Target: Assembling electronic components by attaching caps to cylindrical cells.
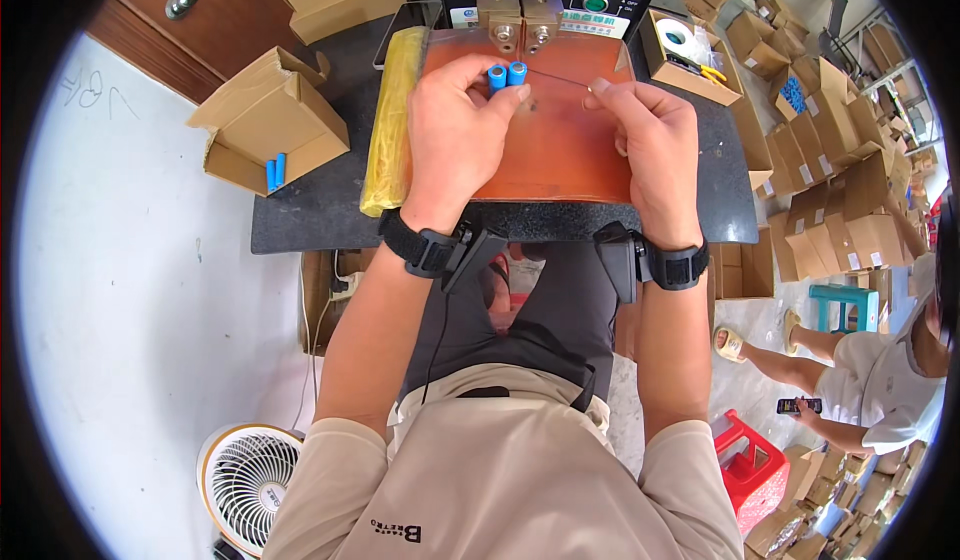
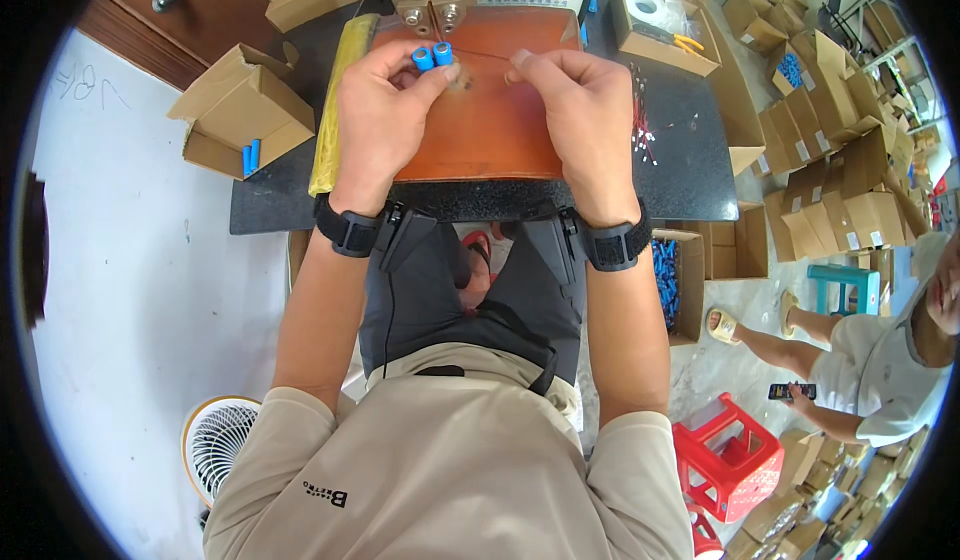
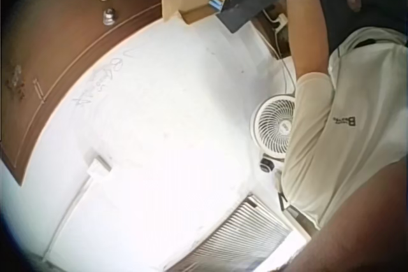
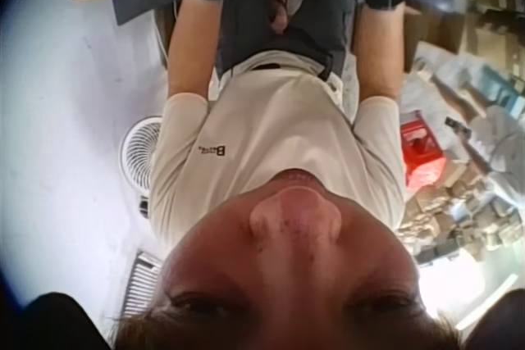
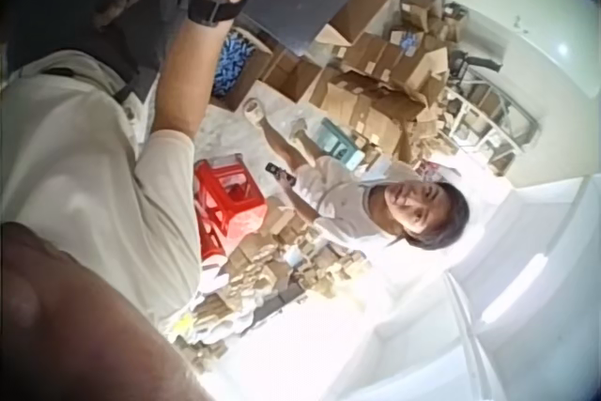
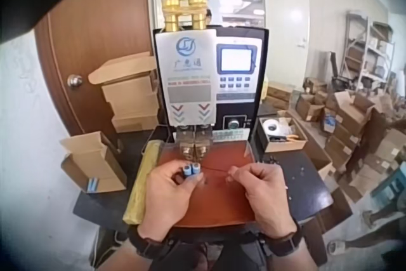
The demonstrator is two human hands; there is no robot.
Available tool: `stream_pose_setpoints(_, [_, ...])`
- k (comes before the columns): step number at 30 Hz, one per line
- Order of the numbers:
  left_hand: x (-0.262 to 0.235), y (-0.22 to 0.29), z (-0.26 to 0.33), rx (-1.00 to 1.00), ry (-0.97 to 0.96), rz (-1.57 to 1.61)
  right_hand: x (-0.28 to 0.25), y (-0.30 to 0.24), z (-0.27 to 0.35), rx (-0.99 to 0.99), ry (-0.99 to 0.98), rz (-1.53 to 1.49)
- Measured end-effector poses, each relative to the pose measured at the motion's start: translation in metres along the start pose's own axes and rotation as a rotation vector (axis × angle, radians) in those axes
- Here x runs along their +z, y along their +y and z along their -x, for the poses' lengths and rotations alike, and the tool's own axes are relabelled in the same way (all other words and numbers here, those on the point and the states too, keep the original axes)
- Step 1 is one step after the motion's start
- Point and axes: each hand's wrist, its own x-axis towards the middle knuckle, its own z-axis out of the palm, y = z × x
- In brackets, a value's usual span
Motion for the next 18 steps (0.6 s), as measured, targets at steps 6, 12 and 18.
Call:
stream_pose_setpoints(6, [0.0, 0.003, 0.0, 0.002, -0.009, 0.001, -0.001, -0.001, 0.0, 0.006, 0.007, 0.017])
stream_pose_setpoints(12, [0.001, 0.0, -0.002, 0.048, -0.018, -0.025, -0.002, -0.002, 0.002, -0.054, -0.008, 0.024])
stream_pose_setpoints(18, [-0.001, 0.0, 0.0, 0.016, -0.024, -0.117, -0.018, -0.001, 0.006, -0.069, -0.168, 0.15])
